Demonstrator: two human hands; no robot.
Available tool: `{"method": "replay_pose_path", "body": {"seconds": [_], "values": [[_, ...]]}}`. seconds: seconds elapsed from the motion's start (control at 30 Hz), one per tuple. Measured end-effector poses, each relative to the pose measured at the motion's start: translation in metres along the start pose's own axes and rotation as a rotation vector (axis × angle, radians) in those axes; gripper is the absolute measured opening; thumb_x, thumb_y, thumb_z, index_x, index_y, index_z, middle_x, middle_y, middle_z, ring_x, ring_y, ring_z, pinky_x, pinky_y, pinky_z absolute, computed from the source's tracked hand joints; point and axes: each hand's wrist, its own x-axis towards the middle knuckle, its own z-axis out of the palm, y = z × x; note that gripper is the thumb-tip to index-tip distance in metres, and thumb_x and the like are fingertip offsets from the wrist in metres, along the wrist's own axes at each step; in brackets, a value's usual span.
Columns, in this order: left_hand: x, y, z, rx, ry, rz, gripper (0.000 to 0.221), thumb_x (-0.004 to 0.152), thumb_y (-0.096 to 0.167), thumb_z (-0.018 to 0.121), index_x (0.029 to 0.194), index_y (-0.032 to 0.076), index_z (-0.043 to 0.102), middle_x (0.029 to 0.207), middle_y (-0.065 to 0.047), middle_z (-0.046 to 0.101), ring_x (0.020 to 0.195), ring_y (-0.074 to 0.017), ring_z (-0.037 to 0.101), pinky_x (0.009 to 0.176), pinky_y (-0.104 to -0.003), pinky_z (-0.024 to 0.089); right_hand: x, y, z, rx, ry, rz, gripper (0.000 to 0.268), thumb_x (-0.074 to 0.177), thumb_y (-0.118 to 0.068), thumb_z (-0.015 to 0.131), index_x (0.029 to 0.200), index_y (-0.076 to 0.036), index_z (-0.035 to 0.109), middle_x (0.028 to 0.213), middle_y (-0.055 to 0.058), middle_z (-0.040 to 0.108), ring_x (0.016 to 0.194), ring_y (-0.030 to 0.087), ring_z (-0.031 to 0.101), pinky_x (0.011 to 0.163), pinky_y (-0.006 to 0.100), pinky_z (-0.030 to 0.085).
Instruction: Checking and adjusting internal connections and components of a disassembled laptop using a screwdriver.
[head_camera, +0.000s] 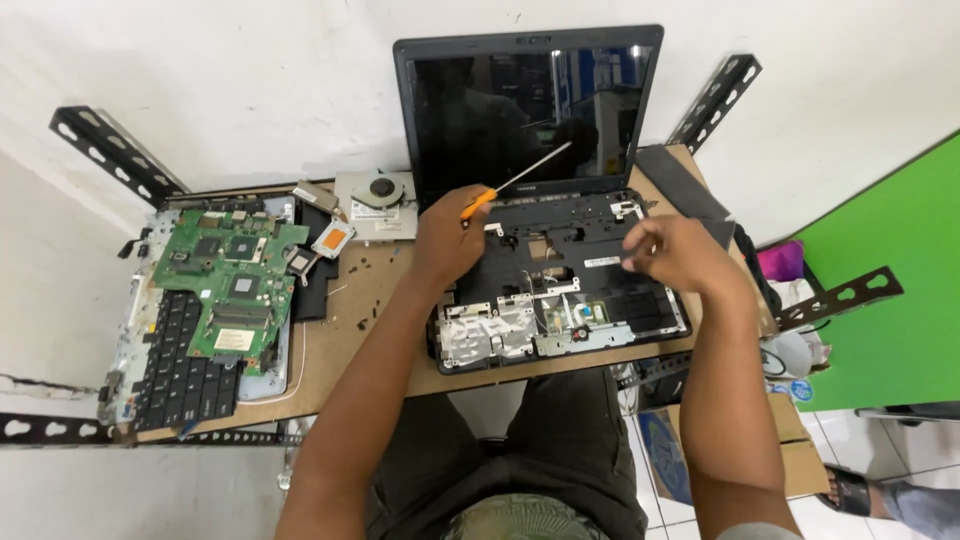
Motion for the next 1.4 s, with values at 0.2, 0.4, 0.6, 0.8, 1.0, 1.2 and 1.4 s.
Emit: {"method": "replay_pose_path", "body": {"seconds": [0.2,0.4,0.6,0.8,1.0,1.2,1.4], "values": [[-0.005,0.000,-0.010,-0.047,0.084,-0.027,0.021,0.094,0.014,0.059,0.112,0.006,0.065,0.097,-0.014,0.066,0.090,-0.0327,0.066,0.071,-0.034,0.055,0.007,0.016,0.014,0.005,-0.052,0.051,0.019,0.072,0.002,0.067,0.089,0.000,0.074,0.082,0.022,0.072,0.075,0.039,0.069,0.065,0.041,0.053],[-0.011,-0.009,-0.012,-0.039,0.155,0.009,0.019,0.092,0.013,0.061,0.109,0.006,0.066,0.091,-0.015,0.066,0.061,-0.0267,0.062,0.050,-0.030,0.051,0.016,0.031,0.031,0.026,0.026,0.003,0.020,0.073,0.000,0.071,0.092,-0.002,0.073,0.082,0.021,0.071,0.078,0.038,0.068,0.068,0.043,0.054],[-0.013,-0.012,-0.013,-0.078,0.186,0.006,0.020,0.093,0.013,0.060,0.109,0.005,0.066,0.089,-0.016,0.065,0.050,-0.0216,0.056,0.043,-0.026,0.046,0.018,0.030,0.041,-0.055,0.048,-0.019,0.012,0.077,-0.001,0.069,0.088,-0.002,0.075,0.079,0.021,0.071,0.076,0.039,0.068,0.066,0.043,0.055],[-0.014,-0.010,-0.014,-0.061,0.220,0.025,0.019,0.091,0.009,0.061,0.109,0.004,0.066,0.088,-0.016,0.065,0.050,-0.0212,0.057,0.042,-0.025,0.045,0.014,0.022,0.039,-0.087,0.055,-0.027,0.011,0.081,-0.001,0.064,0.084,-0.003,0.074,0.081,0.020,0.071,0.076,0.038,0.068,0.066,0.044,0.055],[-0.015,-0.013,-0.014,-0.067,0.262,0.064,0.018,0.090,0.011,0.062,0.107,0.004,0.066,0.087,-0.018,0.065,0.054,-0.0291,0.060,0.040,-0.028,0.045,0.019,0.029,0.044,-0.163,0.032,-0.040,0.009,0.081,-0.002,0.065,0.085,-0.003,0.073,0.082,0.021,0.071,0.079,0.042,0.067,0.064,0.047,0.054],[-0.018,-0.013,-0.012,-0.069,0.247,0.032,0.020,0.090,0.010,0.063,0.109,0.006,0.067,0.091,-0.016,0.067,0.054,-0.0249,0.060,0.043,-0.027,0.047,0.015,0.013,0.023,-0.045,0.160,-0.033,0.010,0.080,-0.002,0.062,0.081,-0.006,0.070,0.085,0.020,0.070,0.087,0.045,0.064,0.074,0.052,0.049],[-0.019,-0.014,-0.013,-0.076,0.214,0.005,0.021,0.090,0.007,0.062,0.111,0.004,0.066,0.092,-0.018,0.066,0.060,-0.0274,0.063,0.046,-0.027,0.050,0.111,0.115,0.000,-0.089,0.458,-0.017,0.012,0.084,-0.008,0.065,0.084,-0.019,0.070,0.078,0.003,0.067,0.078,0.031,0.066,0.070,0.038,0.050]]}}
